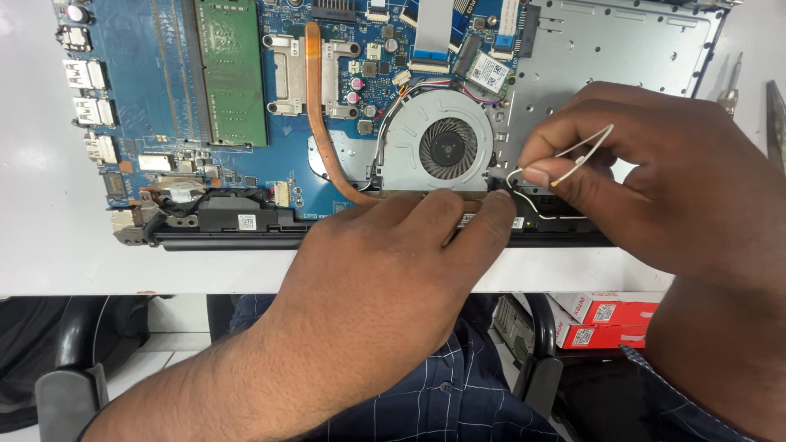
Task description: The person works on a disassembled laptop on a white workbench, manipulating a small wire and connector near the cooling fan and motherboard with their fingers. They reposition the laptop chassis and continue routing and seating the thin wire along the board edge.
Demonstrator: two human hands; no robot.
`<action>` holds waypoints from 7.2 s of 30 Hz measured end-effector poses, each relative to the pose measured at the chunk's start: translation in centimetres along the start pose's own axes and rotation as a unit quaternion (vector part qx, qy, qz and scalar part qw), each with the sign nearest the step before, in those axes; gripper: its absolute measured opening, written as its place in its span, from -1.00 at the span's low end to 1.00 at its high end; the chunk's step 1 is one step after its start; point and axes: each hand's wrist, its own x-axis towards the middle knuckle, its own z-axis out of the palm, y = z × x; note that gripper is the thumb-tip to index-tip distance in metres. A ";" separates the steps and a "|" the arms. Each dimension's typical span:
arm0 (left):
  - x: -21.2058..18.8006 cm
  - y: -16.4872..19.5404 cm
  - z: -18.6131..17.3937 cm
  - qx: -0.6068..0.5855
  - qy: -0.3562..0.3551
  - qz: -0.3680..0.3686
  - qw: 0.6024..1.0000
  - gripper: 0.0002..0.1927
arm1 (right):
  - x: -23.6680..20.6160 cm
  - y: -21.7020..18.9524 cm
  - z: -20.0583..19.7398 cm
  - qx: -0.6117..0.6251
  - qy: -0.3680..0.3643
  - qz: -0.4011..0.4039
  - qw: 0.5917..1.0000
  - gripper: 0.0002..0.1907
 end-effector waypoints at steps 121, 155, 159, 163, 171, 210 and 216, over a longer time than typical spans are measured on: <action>0.7 -0.2 0.5 0.061 0.016 -0.016 0.998 -0.47 | 2.7 -2.5 -0.1 -0.010 0.122 0.058 0.991 -0.81; 0.9 0.3 0.8 0.097 0.056 -0.014 0.994 -0.50 | 3.7 -3.9 1.1 -0.091 0.157 -0.025 0.983 -0.82; 0.6 0.4 0.8 0.093 0.049 -0.014 0.994 -0.48 | 3.4 -3.8 0.9 -0.075 0.150 -0.005 0.986 -0.85; 0.4 0.4 0.7 0.083 0.038 -0.018 0.996 -0.45 | 3.2 -3.7 0.9 -0.059 0.145 0.055 0.986 -0.86; 0.3 0.3 0.4 0.078 0.029 -0.008 0.996 -0.44 | 3.0 -4.3 0.9 -0.034 0.160 0.055 0.985 -0.86; 3.7 -2.7 -1.3 0.112 0.052 0.016 0.992 -0.54 | 4.6 -2.9 0.1 0.037 0.181 0.022 0.983 -0.89; 4.2 -2.0 -1.5 0.149 0.058 -0.003 0.987 -0.55 | 4.6 -3.0 -0.4 -0.004 0.166 0.018 0.986 -0.88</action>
